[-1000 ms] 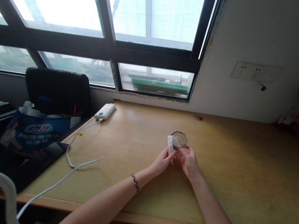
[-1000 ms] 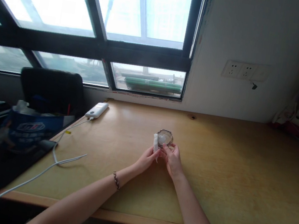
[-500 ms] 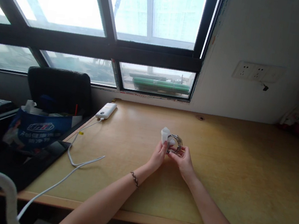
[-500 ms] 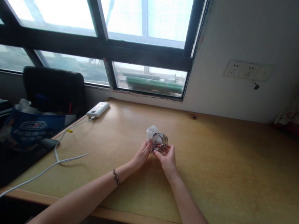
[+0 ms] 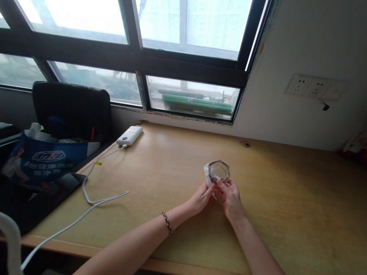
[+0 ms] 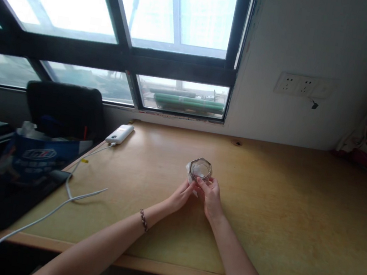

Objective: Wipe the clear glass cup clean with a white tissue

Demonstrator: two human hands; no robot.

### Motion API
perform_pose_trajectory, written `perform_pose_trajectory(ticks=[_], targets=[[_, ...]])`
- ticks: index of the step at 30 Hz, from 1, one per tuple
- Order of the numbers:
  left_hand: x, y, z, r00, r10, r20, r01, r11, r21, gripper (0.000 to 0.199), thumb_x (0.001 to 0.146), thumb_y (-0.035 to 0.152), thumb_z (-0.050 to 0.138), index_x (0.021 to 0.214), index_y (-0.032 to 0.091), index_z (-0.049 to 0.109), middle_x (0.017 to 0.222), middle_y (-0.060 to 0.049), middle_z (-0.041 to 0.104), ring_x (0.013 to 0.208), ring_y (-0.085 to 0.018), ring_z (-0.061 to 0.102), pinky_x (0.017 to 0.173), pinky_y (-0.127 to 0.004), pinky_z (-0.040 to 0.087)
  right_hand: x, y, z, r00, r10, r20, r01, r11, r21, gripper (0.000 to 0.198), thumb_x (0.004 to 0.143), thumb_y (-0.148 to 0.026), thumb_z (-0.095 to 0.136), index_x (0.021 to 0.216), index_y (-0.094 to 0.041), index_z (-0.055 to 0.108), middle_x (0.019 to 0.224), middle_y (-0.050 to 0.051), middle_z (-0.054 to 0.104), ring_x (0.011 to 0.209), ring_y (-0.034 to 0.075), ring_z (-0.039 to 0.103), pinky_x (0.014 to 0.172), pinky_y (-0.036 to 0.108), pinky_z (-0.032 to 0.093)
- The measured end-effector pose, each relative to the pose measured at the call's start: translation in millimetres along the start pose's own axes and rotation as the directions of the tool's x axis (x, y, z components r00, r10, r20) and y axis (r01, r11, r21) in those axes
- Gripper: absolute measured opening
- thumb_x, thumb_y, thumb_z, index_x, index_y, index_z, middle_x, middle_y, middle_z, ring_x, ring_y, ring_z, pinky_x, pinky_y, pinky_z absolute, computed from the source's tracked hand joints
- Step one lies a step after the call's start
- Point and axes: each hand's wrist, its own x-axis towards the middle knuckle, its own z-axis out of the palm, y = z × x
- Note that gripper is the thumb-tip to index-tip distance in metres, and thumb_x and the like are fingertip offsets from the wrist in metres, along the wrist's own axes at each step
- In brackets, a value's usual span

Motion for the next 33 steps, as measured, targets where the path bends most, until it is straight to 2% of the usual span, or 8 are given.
perform_pose_trajectory(ticks=[5, 12, 16, 19, 23, 27, 30, 33], targets=[[2.7, -3.0, -2.6, 0.996, -0.085, 0.038, 0.091, 0.978, -0.186, 0.052, 0.077, 0.051, 0.038, 0.11, 0.012, 0.052, 0.113, -0.012, 0.053, 0.108, -0.024, 0.046, 0.094, -0.037, 0.032, -0.6, -1.0, 1.4, 1.0, 0.016, 0.018, -0.016, 1.0, -0.01, 0.031, 0.063, -0.023, 0.068, 0.085, -0.017, 0.047, 0.085, 0.004, 0.065, 0.071, 0.016, 0.063, 0.058, 0.024, 0.051], [14.8, -2.8, -14.9, 0.993, -0.113, -0.044, 0.096, 0.955, -0.28, 0.053, 0.078, 0.05, 0.039, 0.106, 0.008, 0.053, 0.103, -0.015, 0.058, 0.094, -0.024, 0.055, 0.086, -0.038, 0.04, -4.6, 0.8, 0.3, 0.994, 0.044, 0.1, -0.033, 0.993, -0.112, 0.037, 0.063, -0.02, 0.065, 0.094, -0.02, 0.044, 0.088, 0.003, 0.064, 0.068, 0.017, 0.064, 0.059, 0.027, 0.051], [18.9, -0.7, -19.5, 0.988, -0.13, -0.077, 0.096, 0.933, -0.347, 0.046, 0.08, 0.046, 0.039, 0.102, 0.01, 0.055, 0.1, -0.013, 0.06, 0.085, -0.021, 0.057, 0.081, -0.036, 0.043, -4.5, 4.2, 1.3, 0.986, -0.066, 0.152, 0.113, 0.939, -0.325, 0.046, 0.061, -0.021, 0.065, 0.099, -0.023, 0.04, 0.095, 0.003, 0.061, 0.066, 0.018, 0.064, 0.059, 0.031, 0.053], [20.8, -1.4, -18.6, 0.981, -0.156, -0.116, 0.084, 0.88, -0.467, 0.042, 0.082, 0.043, 0.037, 0.102, 0.011, 0.055, 0.101, -0.011, 0.059, 0.089, -0.019, 0.056, 0.084, -0.034, 0.041, -3.2, 4.0, -1.4, 0.952, -0.239, 0.191, 0.305, 0.761, -0.573, 0.046, 0.064, -0.018, 0.061, 0.105, -0.025, 0.042, 0.098, 0.004, 0.06, 0.074, 0.019, 0.063, 0.066, 0.033, 0.053], [19.6, 1.8, -13.8, 0.975, -0.201, -0.097, 0.115, 0.826, -0.552, 0.039, 0.081, 0.04, 0.041, 0.104, 0.011, 0.055, 0.106, -0.011, 0.057, 0.096, -0.019, 0.053, 0.088, -0.031, 0.038, -1.2, -0.8, -8.5, 0.833, -0.424, 0.356, 0.522, 0.384, -0.762, 0.045, 0.069, -0.007, 0.047, 0.109, -0.026, 0.047, 0.116, 0.005, 0.051, 0.104, 0.022, 0.051, 0.085, 0.037, 0.045], [15.1, 6.5, -8.1, 0.977, -0.206, -0.045, 0.148, 0.823, -0.549, 0.042, 0.078, 0.042, 0.045, 0.106, 0.011, 0.054, 0.108, -0.012, 0.056, 0.097, -0.021, 0.052, 0.086, -0.032, 0.038, -0.3, -3.3, -12.8, 0.762, -0.472, 0.444, 0.571, 0.165, -0.804, 0.053, 0.069, 0.0, 0.037, 0.112, -0.029, 0.049, 0.128, 0.002, 0.038, 0.112, 0.02, 0.044, 0.093, 0.037, 0.037], [11.7, 8.0, -4.8, 0.985, -0.171, -0.029, 0.134, 0.857, -0.498, 0.041, 0.076, 0.039, 0.051, 0.108, 0.013, 0.053, 0.108, -0.011, 0.057, 0.096, -0.021, 0.053, 0.084, -0.031, 0.038, 1.0, -1.2, -14.6, 0.764, -0.488, 0.422, 0.56, 0.177, -0.809, 0.055, 0.069, 0.0, 0.036, 0.115, -0.029, 0.047, 0.13, 0.003, 0.036, 0.11, 0.02, 0.045, 0.093, 0.037, 0.038], [9.5, 6.9, -3.3, 0.987, -0.16, -0.001, 0.142, 0.875, -0.463, 0.04, 0.075, 0.036, 0.054, 0.109, 0.015, 0.051, 0.109, -0.01, 0.056, 0.096, -0.02, 0.053, 0.084, -0.03, 0.038, 4.7, 4.3, -16.3, 0.797, -0.528, 0.293, 0.521, 0.357, -0.775, 0.054, 0.07, -0.006, 0.043, 0.121, -0.024, 0.041, 0.126, 0.008, 0.041, 0.109, 0.023, 0.045, 0.089, 0.039, 0.041]])
